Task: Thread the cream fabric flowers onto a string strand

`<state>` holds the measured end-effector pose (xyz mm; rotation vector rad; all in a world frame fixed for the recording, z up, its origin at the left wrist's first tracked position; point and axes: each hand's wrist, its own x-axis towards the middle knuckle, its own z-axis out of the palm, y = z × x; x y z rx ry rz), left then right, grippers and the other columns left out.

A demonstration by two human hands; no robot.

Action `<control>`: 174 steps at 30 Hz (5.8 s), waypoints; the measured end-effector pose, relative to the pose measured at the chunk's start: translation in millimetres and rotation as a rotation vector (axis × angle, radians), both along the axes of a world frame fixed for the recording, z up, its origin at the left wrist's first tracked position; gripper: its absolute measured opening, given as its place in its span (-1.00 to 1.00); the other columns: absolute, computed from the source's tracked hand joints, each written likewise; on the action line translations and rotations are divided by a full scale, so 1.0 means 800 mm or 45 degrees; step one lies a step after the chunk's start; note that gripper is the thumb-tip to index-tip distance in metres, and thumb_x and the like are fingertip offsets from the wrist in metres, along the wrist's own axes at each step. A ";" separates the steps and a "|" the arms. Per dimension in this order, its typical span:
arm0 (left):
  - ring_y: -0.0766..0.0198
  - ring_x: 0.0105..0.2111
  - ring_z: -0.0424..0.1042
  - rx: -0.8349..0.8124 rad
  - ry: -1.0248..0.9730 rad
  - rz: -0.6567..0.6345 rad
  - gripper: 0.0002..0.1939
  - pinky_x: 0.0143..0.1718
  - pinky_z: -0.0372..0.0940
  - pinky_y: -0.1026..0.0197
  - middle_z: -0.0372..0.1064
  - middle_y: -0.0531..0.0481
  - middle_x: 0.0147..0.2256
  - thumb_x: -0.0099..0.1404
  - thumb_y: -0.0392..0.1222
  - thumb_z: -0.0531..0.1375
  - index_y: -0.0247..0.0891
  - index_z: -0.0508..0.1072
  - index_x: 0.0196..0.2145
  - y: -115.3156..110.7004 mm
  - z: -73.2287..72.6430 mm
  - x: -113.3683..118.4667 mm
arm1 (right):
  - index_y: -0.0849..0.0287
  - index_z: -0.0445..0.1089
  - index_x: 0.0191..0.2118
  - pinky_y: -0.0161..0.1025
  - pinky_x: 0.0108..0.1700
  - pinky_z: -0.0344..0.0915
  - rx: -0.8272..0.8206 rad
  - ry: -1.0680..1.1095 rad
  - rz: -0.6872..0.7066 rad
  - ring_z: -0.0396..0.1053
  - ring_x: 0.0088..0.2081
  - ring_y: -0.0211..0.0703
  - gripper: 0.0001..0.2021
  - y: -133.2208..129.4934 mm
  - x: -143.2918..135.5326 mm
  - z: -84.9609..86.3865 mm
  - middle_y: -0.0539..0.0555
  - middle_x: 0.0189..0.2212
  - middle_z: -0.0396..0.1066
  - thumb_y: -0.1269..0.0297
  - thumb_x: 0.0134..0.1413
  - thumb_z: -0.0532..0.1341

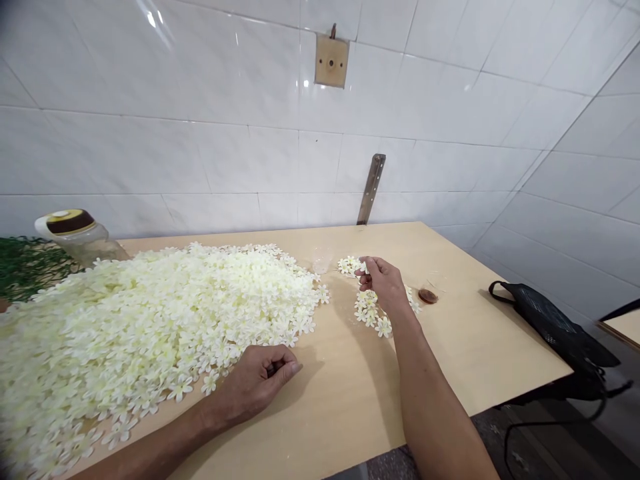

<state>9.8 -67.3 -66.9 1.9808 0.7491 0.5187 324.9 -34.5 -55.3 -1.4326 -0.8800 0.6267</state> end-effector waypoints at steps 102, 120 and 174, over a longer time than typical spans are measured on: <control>0.36 -0.62 0.34 -0.351 -0.778 0.384 -0.62 -0.62 0.30 0.32 0.33 0.05 -0.59 0.25 0.00 0.27 -0.41 0.48 -0.17 0.084 0.040 0.058 | 0.17 0.36 -0.49 -0.40 -0.74 0.13 -0.083 0.259 0.743 0.14 -0.74 -0.37 -0.57 -0.001 -0.152 0.028 -0.06 -0.69 0.28 -0.13 0.09 0.25; 0.31 -0.33 0.42 0.684 -0.475 0.303 -0.74 -0.26 0.38 0.27 0.38 -0.09 -0.31 0.38 -0.30 0.12 -0.26 0.51 -0.03 0.107 0.023 0.041 | 0.25 0.36 -0.40 -0.35 -0.64 0.32 -0.179 0.397 1.171 0.32 -0.65 -0.30 -0.50 0.011 -0.149 0.014 0.01 -0.57 0.35 -0.11 0.30 0.02; 0.38 -0.53 0.23 0.426 -0.316 0.128 -0.62 -0.44 0.11 0.31 0.30 0.04 -0.51 0.47 -0.09 -0.04 -0.27 0.34 -0.45 0.104 0.069 0.030 | 0.20 0.40 -0.05 -0.25 -0.50 0.46 0.107 0.230 0.887 0.36 -0.43 -0.21 -0.62 0.001 -0.158 0.030 0.01 -0.47 0.32 -0.02 0.22 0.18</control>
